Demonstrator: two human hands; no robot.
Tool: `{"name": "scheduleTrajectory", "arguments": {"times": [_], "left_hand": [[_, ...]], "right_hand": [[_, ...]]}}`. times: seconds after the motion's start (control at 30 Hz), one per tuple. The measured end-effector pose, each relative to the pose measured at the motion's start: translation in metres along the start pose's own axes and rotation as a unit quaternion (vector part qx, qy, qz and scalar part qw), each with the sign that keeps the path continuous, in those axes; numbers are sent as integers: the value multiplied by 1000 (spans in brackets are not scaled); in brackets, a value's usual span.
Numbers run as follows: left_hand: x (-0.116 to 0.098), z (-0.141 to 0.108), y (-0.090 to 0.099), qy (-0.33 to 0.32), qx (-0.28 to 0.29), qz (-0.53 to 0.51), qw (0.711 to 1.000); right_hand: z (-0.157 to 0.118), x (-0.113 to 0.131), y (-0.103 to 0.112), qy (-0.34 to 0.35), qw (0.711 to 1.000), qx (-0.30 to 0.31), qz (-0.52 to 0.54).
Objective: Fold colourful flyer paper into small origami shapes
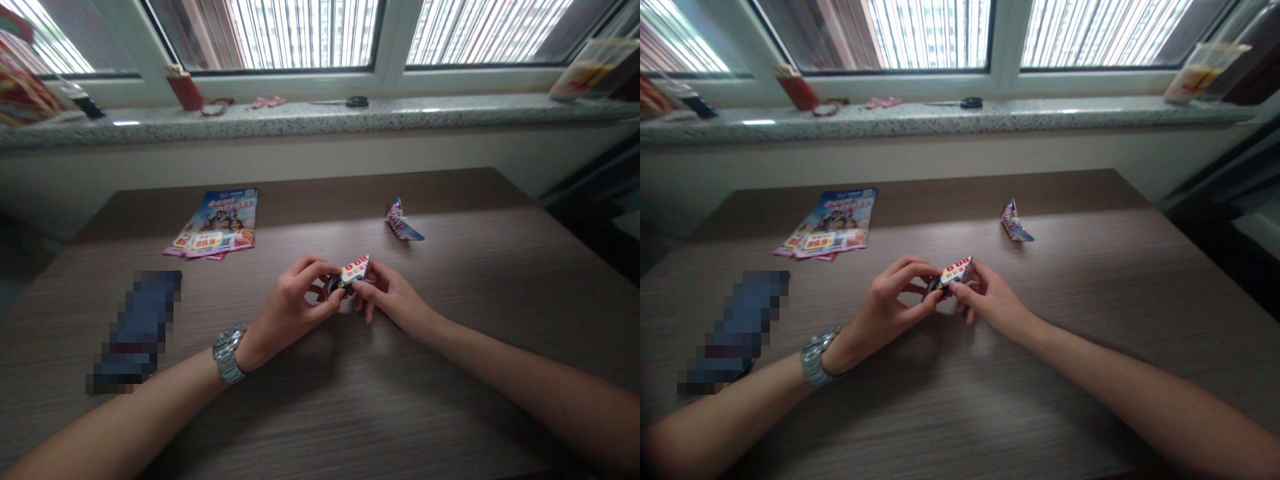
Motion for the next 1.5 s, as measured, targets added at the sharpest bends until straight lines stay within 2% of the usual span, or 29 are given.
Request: {"name": "scheduleTrajectory", "arguments": {"times": [0.2,0.77,1.03,1.17,1.33,1.5], "left_hand": [[2,0,0,0,-2,10,1000],[4,-2,-2,-8,2,11,1000],[9,0,1,-76,-28,78,994],[12,-1,4,-122,-19,116,986],[16,-3,8,-174,2,182,968],[18,-4,10,-208,36,238,948]], "right_hand": [[1,-1,2,-10,1000,13,-15],[0,-1,-3,-15,1000,-15,-13],[0,2,-1,-11,1000,-14,17],[0,5,3,-11,999,-24,25],[-1,5,9,35,997,-58,-39],[-3,5,11,63,990,-48,-115]]}}
Point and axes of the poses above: each hand's wrist, its own z-axis towards the middle knuckle, its own y-axis out of the back of the hand, x = y × z, the point moved 1 cm from there along z, towards the middle knuckle, and after that the axes turned 7 degrees about -y, right-handed, at the moved point
